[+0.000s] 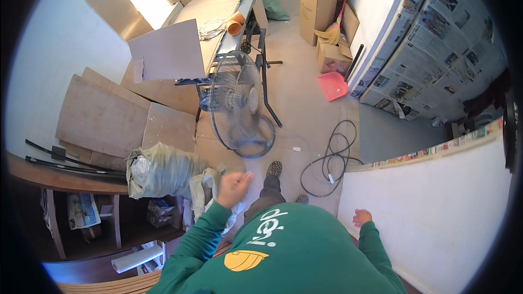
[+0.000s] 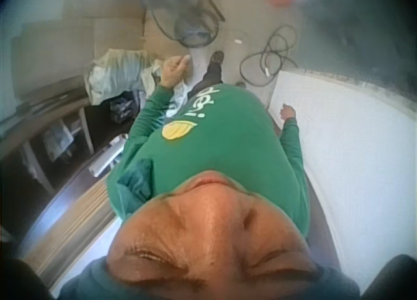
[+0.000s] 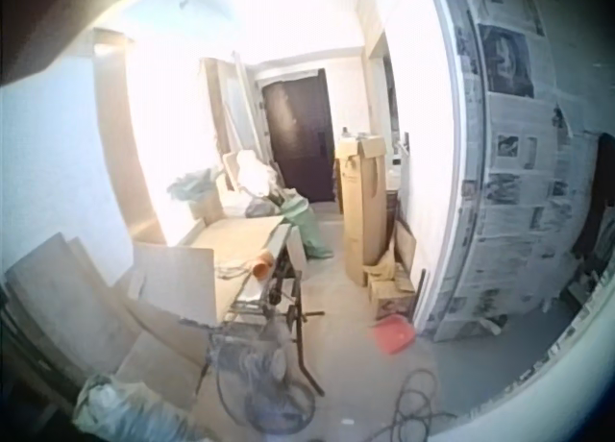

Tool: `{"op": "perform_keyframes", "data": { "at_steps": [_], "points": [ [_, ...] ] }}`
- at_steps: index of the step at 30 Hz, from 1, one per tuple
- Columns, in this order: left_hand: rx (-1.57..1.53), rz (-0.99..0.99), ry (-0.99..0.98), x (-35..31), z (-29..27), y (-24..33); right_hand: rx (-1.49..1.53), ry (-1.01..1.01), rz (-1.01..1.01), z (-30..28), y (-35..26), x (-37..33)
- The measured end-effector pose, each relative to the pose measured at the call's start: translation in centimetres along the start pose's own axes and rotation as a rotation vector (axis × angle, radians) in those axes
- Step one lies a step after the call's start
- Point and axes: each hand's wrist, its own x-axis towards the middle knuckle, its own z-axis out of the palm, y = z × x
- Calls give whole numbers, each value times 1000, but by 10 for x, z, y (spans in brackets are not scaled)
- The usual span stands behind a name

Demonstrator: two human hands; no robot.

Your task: The person replaces the disc on a handheld power grinder by unscrewing the central nut, swapping the abrasive wheel, and then tightens the nut back into place.

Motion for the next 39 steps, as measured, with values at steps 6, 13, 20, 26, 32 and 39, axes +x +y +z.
{"op": "perform_keyframes", "data": {
  "at_steps": [6,13,20,26,32,39],
  "points": [
    [-372,-42,498,166,-131,5,-150,-97,110,26,33,-33],
    [-267,-272,76,318,-159,-50,33,-76,96,51,18,-58],
    [-182,-395,-129,348,-156,-69,168,251,0,115,-43,-141],
    [-140,-288,-253,382,-175,-128,285,209,208,179,5,-178],
    [616,392,-416,448,-220,-195,206,158,190,215,64,-187],
    [716,324,-556,418,-189,-171,397,260,215,205,89,-197]
  ]
}}
